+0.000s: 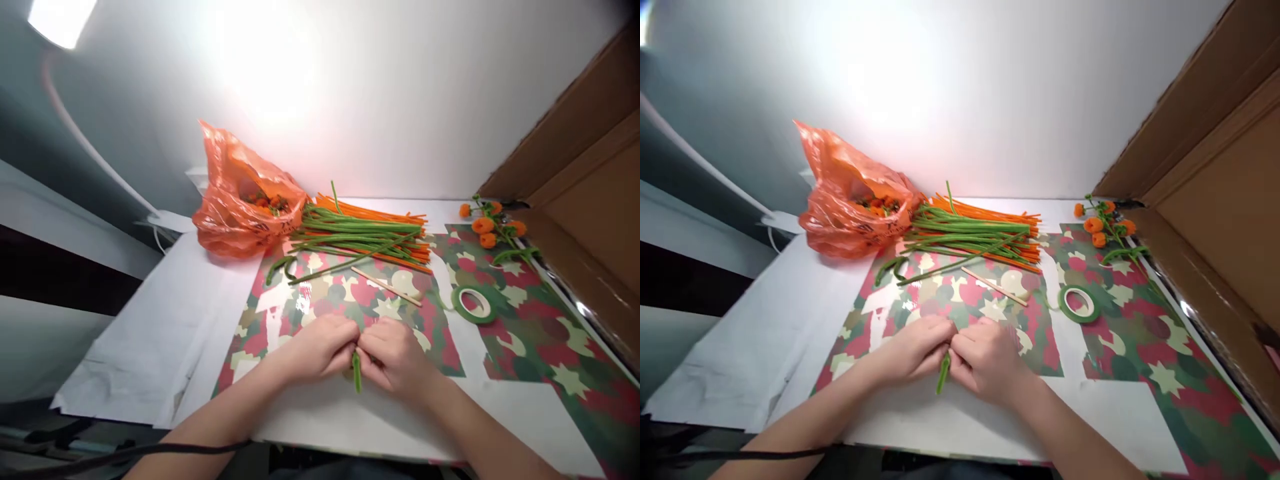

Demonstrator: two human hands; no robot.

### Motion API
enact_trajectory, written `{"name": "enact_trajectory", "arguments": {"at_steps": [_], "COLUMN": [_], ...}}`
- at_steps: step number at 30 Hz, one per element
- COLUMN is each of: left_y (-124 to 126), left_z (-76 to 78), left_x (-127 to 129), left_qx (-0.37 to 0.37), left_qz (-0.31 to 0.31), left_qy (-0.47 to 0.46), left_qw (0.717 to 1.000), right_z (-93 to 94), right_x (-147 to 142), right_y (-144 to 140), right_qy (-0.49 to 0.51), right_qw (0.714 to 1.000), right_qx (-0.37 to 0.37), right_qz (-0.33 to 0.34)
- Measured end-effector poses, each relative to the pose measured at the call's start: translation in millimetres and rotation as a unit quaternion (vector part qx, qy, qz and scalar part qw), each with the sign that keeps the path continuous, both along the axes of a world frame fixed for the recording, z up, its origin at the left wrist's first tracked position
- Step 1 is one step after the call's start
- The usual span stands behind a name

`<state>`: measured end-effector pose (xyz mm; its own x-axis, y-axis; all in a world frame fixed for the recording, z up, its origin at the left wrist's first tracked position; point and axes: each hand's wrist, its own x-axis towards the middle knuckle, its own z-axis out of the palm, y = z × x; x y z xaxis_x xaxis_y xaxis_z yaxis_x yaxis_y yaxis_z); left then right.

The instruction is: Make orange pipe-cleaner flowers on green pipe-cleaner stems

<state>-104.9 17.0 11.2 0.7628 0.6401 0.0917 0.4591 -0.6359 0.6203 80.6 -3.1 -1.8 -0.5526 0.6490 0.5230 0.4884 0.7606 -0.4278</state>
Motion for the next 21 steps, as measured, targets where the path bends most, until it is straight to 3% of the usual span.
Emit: {"name": "enact_trajectory", "arguments": {"at_steps": [4, 9, 15, 21], "left_y": [-5, -11, -14, -13], "left_z": [-2.9, -9.0, -15.2, -15.6], "left_x": [6, 13, 15, 15], "left_qx": [-0.057, -0.035, -0.007, -0.048], "left_qz": [0.069, 0.136, 0.166, 0.199], "left_qy": [-0.039, -0.08, -0.101, -0.12], "left_qw": [0.995, 0.987, 0.981, 0.972], "right_z": [-5.5, -7.3, -5.8, -6.1], "right_x": [-2, -6, -10, -10], "right_y": [-1, -2, -1, -3], "right_qy": [0.032, 0.05, 0.055, 0.059], "right_qw": [0.998, 0.992, 0.987, 0.986], "right_qx": [-0.05, -0.065, -0.101, -0.106], "right_qz": [-0.035, -0.092, -0.115, -0.117]}}
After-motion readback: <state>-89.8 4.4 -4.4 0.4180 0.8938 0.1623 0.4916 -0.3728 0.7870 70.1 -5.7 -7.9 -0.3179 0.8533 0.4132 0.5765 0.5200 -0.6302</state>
